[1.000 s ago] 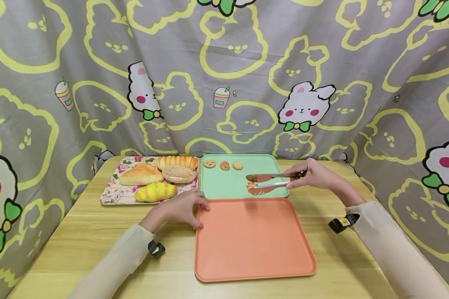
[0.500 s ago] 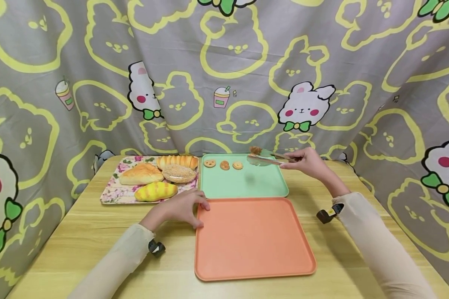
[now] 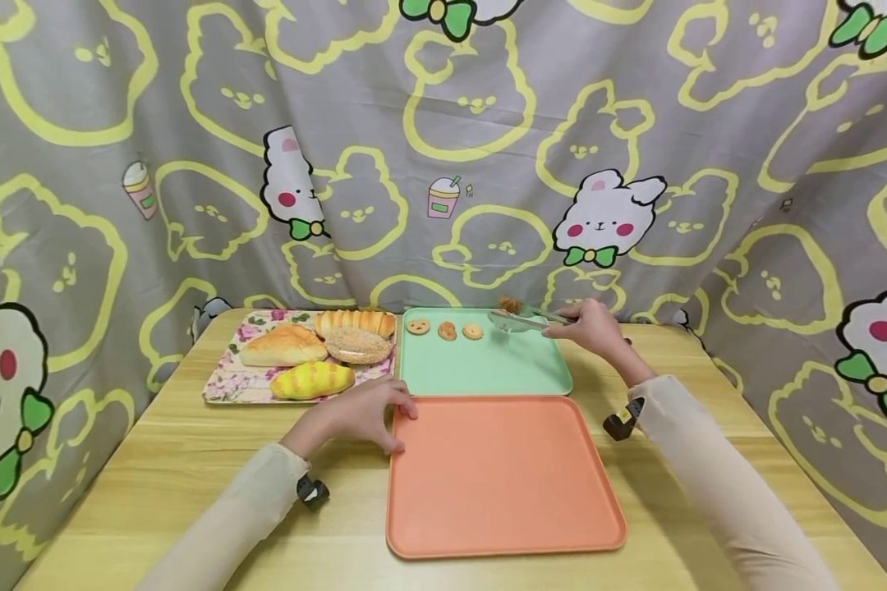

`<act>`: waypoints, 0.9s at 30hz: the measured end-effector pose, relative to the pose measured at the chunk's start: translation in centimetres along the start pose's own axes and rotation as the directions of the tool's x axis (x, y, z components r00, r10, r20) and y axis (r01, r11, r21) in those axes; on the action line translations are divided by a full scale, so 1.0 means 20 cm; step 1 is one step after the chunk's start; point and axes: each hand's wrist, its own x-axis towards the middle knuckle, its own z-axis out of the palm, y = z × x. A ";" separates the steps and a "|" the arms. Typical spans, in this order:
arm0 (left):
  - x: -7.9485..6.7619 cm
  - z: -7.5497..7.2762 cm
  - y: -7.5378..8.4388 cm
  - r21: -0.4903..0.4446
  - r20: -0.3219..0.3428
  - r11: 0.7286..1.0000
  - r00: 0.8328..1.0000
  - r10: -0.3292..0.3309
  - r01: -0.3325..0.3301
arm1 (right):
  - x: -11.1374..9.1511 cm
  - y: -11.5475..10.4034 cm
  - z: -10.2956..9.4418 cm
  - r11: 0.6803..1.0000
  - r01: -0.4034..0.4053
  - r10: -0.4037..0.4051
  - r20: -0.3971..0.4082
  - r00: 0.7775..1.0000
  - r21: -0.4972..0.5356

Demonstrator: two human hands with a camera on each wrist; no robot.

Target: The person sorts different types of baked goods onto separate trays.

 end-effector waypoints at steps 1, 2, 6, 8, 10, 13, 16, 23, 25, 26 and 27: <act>0.00 0.00 0.00 -0.003 0.000 1.000 1.000 0.001 -0.001 | 0.01 0.00 0.01 1.000 0.000 0.000 -0.003 1.000 -0.009; 0.00 0.00 0.00 -0.004 0.000 1.000 1.000 0.001 -0.001 | 0.01 0.01 0.03 1.000 -0.004 0.004 -0.004 1.000 -0.014; 0.00 0.01 0.00 -0.003 -0.004 1.000 1.000 0.011 -0.011 | 0.03 0.01 0.07 1.000 -0.012 0.012 0.001 1.000 -0.021; 0.00 0.01 0.00 -0.002 -0.003 1.000 1.000 0.007 -0.007 | 0.04 0.01 0.08 0.999 -0.019 0.019 0.010 1.000 -0.032; 0.00 0.01 0.00 -0.004 0.000 1.000 1.000 -0.001 0.001 | 0.04 0.02 0.08 0.999 -0.022 0.023 0.017 1.000 -0.046; 0.00 0.01 0.00 -0.009 0.007 1.000 1.000 -0.013 0.013 | 0.05 0.02 0.09 0.998 -0.044 0.045 0.025 0.999 -0.055; 0.00 0.01 0.00 -0.014 0.007 1.000 1.000 -0.014 0.014 | 0.06 0.03 0.11 0.996 -0.064 0.066 0.033 0.997 -0.058; 0.01 0.01 0.00 -0.013 0.009 1.000 1.000 -0.014 0.014 | 0.08 0.03 0.13 0.994 -0.083 0.087 0.051 0.995 -0.072; 0.01 0.01 0.00 -0.010 0.007 1.000 1.000 -0.015 0.015 | 0.08 0.03 0.14 0.994 -0.071 0.075 0.050 0.996 -0.079; 0.00 0.01 0.00 -0.009 0.006 1.000 1.000 -0.017 0.017 | 0.08 0.03 0.14 0.995 -0.067 0.071 0.051 0.996 -0.080; 0.00 0.00 0.00 -0.009 0.005 1.000 1.000 -0.019 0.019 | 0.09 0.03 0.14 0.995 -0.063 0.067 0.053 0.996 -0.080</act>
